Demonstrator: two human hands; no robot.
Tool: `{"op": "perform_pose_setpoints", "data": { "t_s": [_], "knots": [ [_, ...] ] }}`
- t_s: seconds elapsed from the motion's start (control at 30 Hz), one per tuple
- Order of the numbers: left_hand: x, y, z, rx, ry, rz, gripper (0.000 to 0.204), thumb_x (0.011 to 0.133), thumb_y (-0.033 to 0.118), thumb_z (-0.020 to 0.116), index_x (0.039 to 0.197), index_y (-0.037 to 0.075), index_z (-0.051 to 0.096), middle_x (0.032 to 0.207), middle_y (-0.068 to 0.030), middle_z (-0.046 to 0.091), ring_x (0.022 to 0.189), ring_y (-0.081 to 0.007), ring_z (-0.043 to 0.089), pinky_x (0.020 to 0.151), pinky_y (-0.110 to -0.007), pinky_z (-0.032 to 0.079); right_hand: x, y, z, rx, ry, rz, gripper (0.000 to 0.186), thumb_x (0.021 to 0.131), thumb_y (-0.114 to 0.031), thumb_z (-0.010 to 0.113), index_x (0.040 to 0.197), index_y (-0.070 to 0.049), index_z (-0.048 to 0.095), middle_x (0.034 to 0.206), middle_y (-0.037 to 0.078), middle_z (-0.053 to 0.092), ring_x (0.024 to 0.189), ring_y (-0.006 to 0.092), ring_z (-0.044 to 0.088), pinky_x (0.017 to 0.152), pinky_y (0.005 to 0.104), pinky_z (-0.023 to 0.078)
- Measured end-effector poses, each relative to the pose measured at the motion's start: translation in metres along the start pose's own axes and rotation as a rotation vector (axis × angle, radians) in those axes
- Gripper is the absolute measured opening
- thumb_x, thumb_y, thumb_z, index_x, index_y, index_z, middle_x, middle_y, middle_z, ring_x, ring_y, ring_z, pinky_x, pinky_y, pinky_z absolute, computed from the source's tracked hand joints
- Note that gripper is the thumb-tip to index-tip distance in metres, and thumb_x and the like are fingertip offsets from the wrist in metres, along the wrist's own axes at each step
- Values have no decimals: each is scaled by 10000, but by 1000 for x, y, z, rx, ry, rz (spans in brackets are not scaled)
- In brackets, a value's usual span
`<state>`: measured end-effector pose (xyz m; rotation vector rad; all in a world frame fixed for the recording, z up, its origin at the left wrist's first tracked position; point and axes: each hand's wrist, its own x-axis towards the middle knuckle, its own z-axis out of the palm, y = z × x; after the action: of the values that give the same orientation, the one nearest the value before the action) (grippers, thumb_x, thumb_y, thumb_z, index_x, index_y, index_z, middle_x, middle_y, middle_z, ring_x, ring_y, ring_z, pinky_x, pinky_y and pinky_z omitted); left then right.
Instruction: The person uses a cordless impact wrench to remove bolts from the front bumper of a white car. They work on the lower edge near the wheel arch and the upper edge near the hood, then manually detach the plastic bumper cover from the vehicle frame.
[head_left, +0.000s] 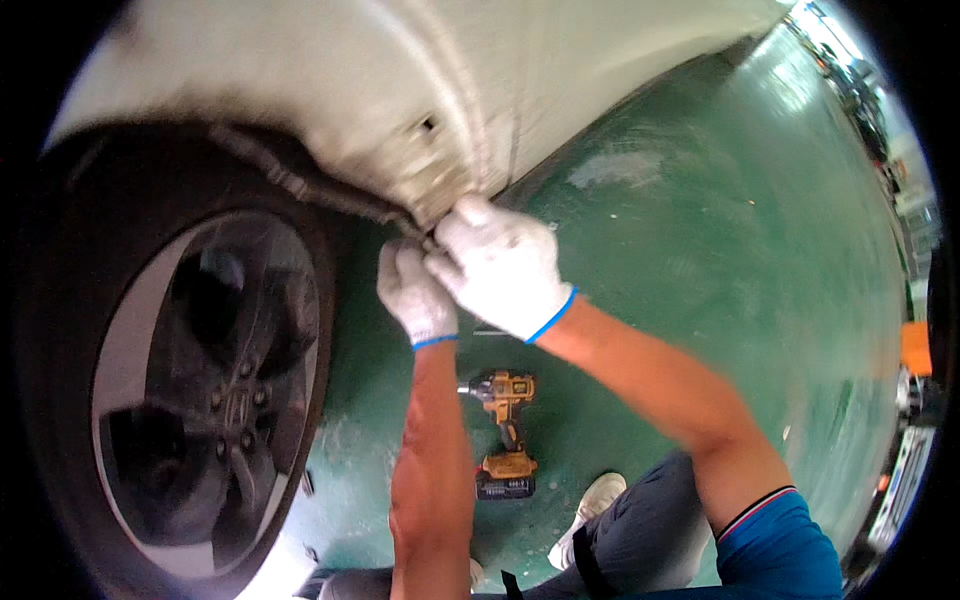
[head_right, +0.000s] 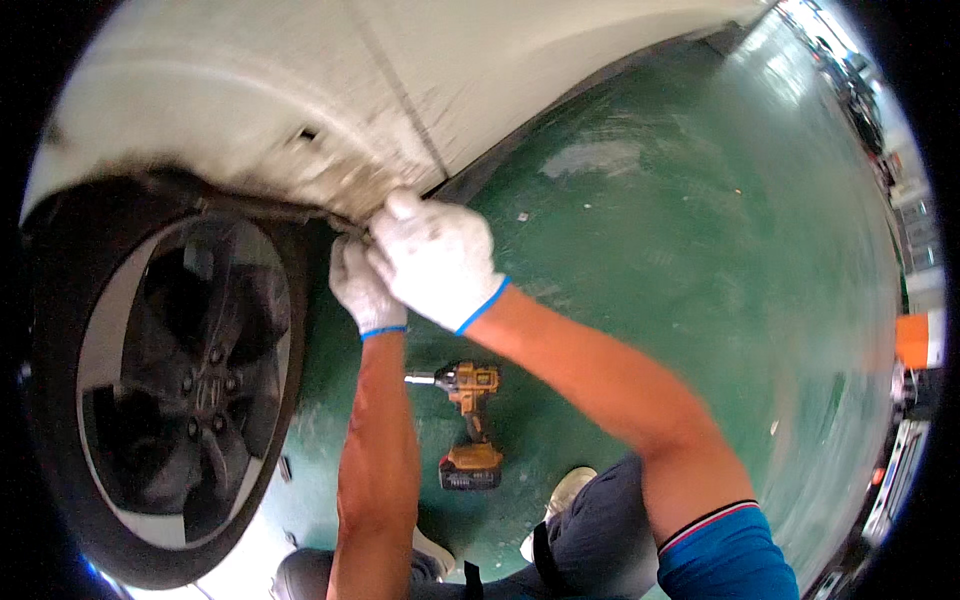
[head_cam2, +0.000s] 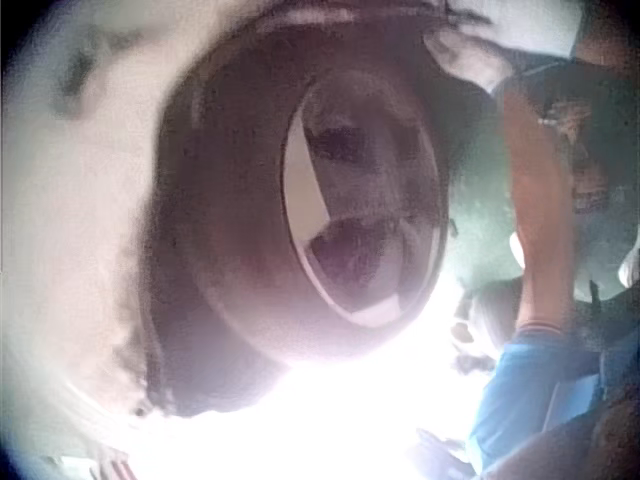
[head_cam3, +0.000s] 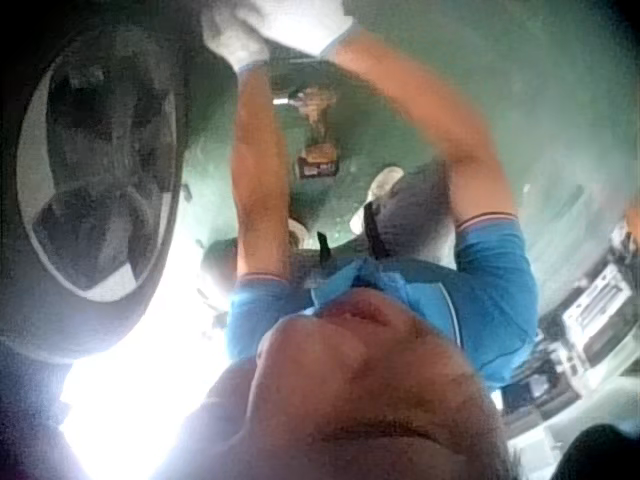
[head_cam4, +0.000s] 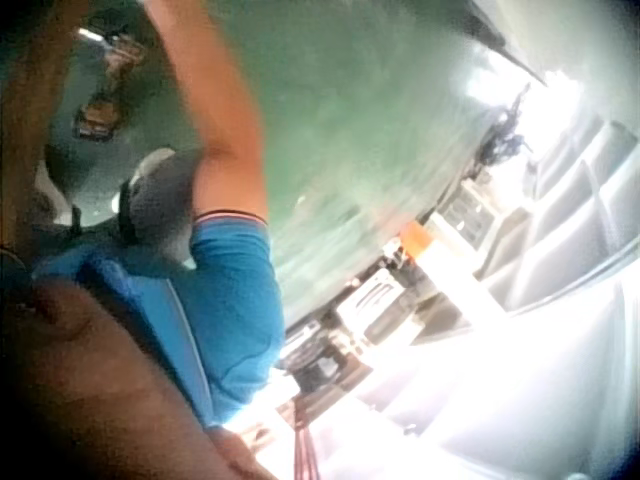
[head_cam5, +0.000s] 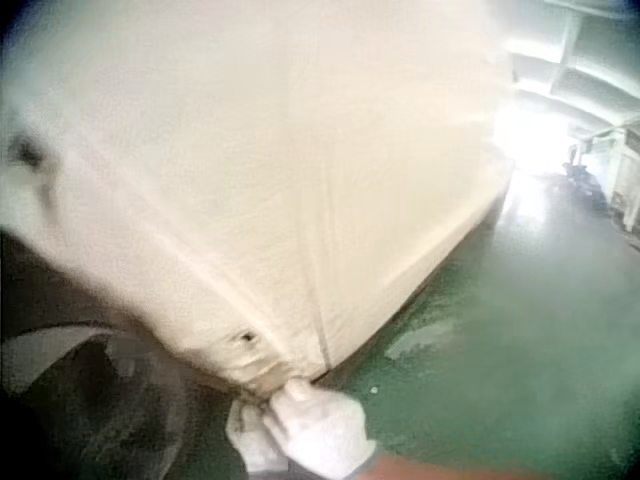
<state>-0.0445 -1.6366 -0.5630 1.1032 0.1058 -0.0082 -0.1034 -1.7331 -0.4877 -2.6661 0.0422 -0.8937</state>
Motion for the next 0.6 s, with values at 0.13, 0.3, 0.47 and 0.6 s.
{"op": "perform_pose_setpoints", "data": {
  "t_s": [0.13, 0.3, 0.47, 0.6],
  "knots": [
    [9, -2, -5, -54, -57, -59, 129, 965, 102, 504, 904, 20, 584, 868, -21, 599, 761, -114, 549, 693, -266, 475, -4, -5, 8, -4, 11, 59, 261, 763, -331, 772, 879, -134, 646, 930, 53, 549, 679, 221, 660, 583, 394, 539],
    [21, -1, -17, 43, -110, -49, 165, 942, 100, 498, 800, 32, 547, 810, -15, 580, 742, -131, 552, 675, -309, 491, -7, -10, 16, 32, 82, 106, 187, 817, -315, 709, 798, -145, 634, 872, 56, 547, 680, 241, 650, 570, 413, 521],
    [31, -14, -41, 39, -187, -32, 269, 973, 129, 499, 1120, -51, 635, 1011, -93, 680, 876, -184, 641, 777, -337, 539, -7, -6, 18, 55, 209, 64, 189, 799, -314, 707, 785, -163, 596, 820, 45, 527, 630, 238, 616, 533, 412, 503],
    [11, 8, -42, 307, -85, -5, 357, 976, 201, 535, 1199, -58, 639, 1141, -160, 678, 1003, -255, 665, 876, -378, 550, -14, -2, 30, 56, 199, 51, 111, 843, -260, 640, 801, -164, 604, 861, 42, 510, 669, 216, 624, 588, 389, 513]
  ]
}}
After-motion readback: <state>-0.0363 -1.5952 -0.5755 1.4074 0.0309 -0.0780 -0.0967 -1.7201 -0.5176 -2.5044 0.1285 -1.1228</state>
